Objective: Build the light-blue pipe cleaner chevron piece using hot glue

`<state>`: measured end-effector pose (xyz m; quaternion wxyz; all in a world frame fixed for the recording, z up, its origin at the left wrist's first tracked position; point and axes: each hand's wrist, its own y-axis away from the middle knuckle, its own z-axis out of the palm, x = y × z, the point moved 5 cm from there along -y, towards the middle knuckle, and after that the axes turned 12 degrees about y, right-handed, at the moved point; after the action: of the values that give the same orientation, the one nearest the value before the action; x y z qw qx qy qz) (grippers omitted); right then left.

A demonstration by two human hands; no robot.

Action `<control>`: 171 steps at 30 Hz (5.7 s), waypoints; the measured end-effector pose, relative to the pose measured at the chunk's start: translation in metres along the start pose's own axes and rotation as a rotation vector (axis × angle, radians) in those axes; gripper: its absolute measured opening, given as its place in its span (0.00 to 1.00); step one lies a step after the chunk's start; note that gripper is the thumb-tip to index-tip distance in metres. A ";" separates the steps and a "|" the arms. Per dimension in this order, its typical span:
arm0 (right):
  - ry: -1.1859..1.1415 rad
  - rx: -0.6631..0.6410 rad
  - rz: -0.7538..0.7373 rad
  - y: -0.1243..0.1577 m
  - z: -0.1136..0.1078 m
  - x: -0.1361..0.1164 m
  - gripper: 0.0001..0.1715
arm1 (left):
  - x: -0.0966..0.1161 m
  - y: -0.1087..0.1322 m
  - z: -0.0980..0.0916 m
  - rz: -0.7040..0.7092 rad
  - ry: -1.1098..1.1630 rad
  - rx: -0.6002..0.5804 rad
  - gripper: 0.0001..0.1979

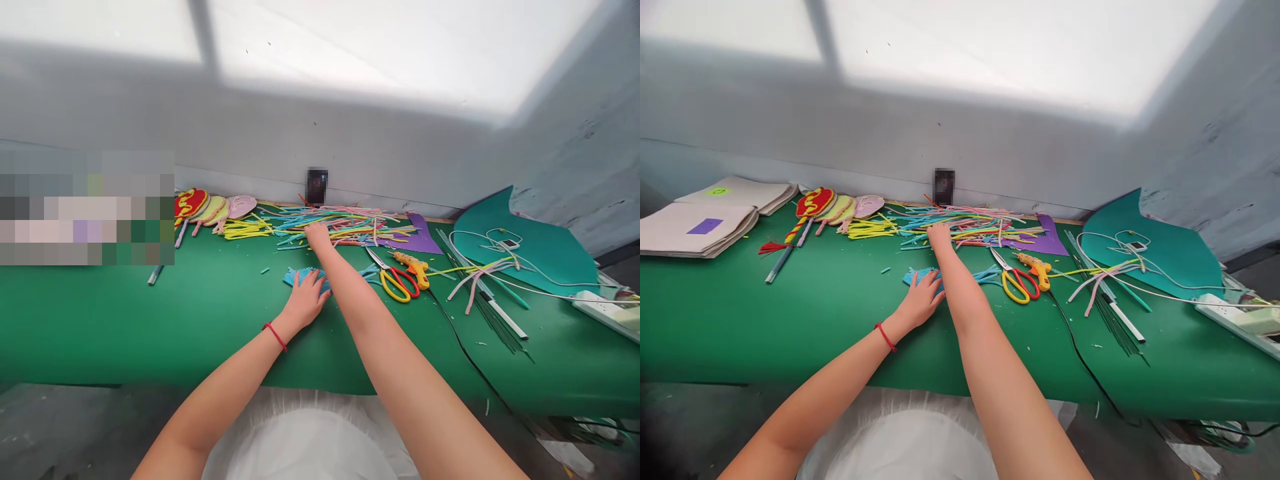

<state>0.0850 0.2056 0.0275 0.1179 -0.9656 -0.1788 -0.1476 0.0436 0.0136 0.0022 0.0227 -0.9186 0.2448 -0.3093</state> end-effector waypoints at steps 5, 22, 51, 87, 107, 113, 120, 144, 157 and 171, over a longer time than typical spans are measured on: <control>0.018 0.019 -0.029 0.003 -0.002 0.006 0.22 | 0.007 0.001 0.002 0.012 0.044 -0.015 0.23; -0.218 0.743 -0.429 0.123 -0.141 -0.022 0.18 | -0.005 -0.004 -0.016 -0.028 0.122 0.154 0.16; -0.601 0.064 0.101 0.198 -0.018 0.078 0.11 | -0.092 -0.007 -0.064 -0.364 0.265 0.481 0.12; -0.244 0.213 -0.054 0.208 -0.046 0.034 0.24 | -0.100 -0.011 -0.043 -0.420 0.561 0.382 0.19; -0.137 -0.190 -0.318 0.210 -0.029 -0.005 0.18 | -0.099 -0.008 -0.051 -0.432 0.505 0.341 0.14; -0.135 -0.192 -0.315 0.210 -0.031 -0.002 0.18 | -0.091 -0.010 -0.055 -0.335 0.308 0.261 0.06; -0.140 -0.201 -0.316 0.211 -0.032 -0.003 0.17 | -0.099 -0.009 -0.055 -0.395 0.199 0.235 0.07; -0.174 -0.210 -0.312 0.211 -0.029 -0.002 0.19 | -0.027 -0.009 0.004 0.018 -0.098 -0.095 0.27; -0.675 -0.094 -0.218 0.204 -0.014 0.013 0.07 | -0.034 -0.010 0.012 -0.002 -0.176 -0.137 0.29; -0.751 -0.149 -0.211 0.201 -0.005 0.013 0.08 | -0.024 -0.008 0.008 -0.025 -0.227 -0.141 0.30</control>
<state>0.1721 0.0253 0.0012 -0.0418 -0.9346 -0.2967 0.1919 0.0354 0.0313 -0.0165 -0.0181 -0.9500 0.2505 -0.1857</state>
